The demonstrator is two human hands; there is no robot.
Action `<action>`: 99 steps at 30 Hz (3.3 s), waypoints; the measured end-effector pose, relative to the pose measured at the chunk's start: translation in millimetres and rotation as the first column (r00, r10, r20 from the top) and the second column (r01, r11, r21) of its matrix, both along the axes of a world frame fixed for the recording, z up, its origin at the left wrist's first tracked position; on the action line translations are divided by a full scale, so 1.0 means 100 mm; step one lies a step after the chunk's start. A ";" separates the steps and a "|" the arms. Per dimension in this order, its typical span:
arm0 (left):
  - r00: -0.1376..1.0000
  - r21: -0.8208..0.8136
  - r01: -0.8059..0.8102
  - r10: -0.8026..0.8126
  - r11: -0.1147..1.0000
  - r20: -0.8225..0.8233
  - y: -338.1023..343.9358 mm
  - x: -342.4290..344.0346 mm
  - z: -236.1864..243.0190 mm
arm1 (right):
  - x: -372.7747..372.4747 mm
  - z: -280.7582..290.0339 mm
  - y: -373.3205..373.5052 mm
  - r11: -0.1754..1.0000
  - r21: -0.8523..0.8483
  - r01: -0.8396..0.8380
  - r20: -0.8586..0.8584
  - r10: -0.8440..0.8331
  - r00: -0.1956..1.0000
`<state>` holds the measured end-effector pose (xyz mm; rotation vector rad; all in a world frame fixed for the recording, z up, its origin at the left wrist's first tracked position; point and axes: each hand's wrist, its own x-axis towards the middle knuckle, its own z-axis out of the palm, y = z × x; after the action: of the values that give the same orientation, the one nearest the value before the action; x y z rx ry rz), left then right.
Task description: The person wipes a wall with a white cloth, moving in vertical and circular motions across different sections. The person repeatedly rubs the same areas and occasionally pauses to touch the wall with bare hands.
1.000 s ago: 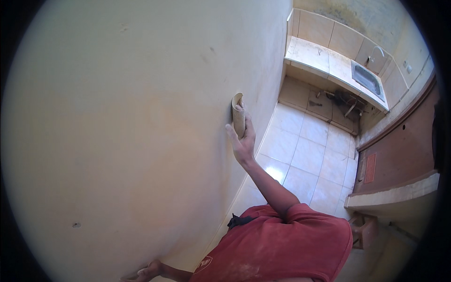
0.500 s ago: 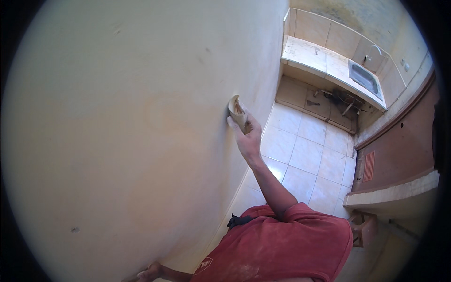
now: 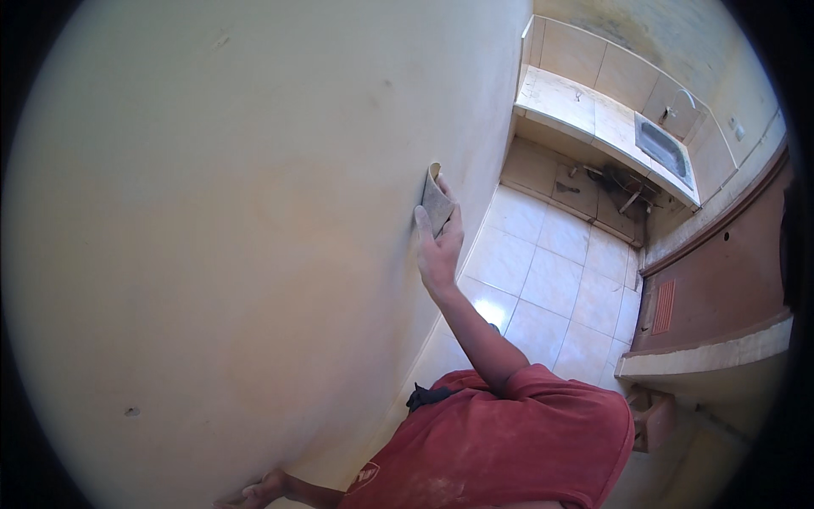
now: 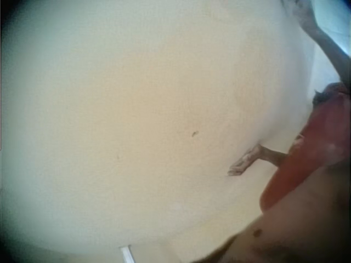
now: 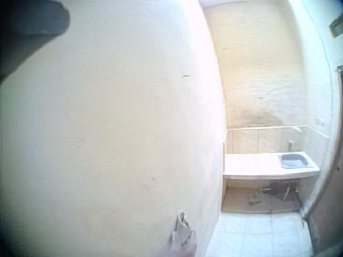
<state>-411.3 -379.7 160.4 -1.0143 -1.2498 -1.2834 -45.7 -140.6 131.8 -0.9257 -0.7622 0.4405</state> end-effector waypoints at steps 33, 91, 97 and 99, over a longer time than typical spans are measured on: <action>0.981 0.083 -0.190 0.193 0.978 -0.026 0.02 -0.09 -0.11 | 0.07 -0.42 0.24 0.976 0.142 -0.166 0.548 0.062 0.834; 0.937 -0.045 -0.342 0.336 0.939 -0.096 0.02 -0.26 -0.15 | 0.46 0.51 0.73 0.961 0.277 0.027 0.484 -0.163 0.860; 0.946 -0.010 -0.306 0.302 0.952 -0.118 0.06 -0.26 -0.13 | -0.31 -0.38 0.41 0.951 0.301 -0.066 0.529 -0.109 0.842; 0.955 -0.030 -0.280 0.275 0.960 -0.107 0.09 -0.25 -0.12 | -1.18 -1.16 -0.36 0.953 0.248 -0.176 0.661 -0.033 0.749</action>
<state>-436.7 -370.7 147.9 -0.8877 -1.2954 -0.9789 -163.7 -177.1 16.3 -0.7605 -1.4823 0.0357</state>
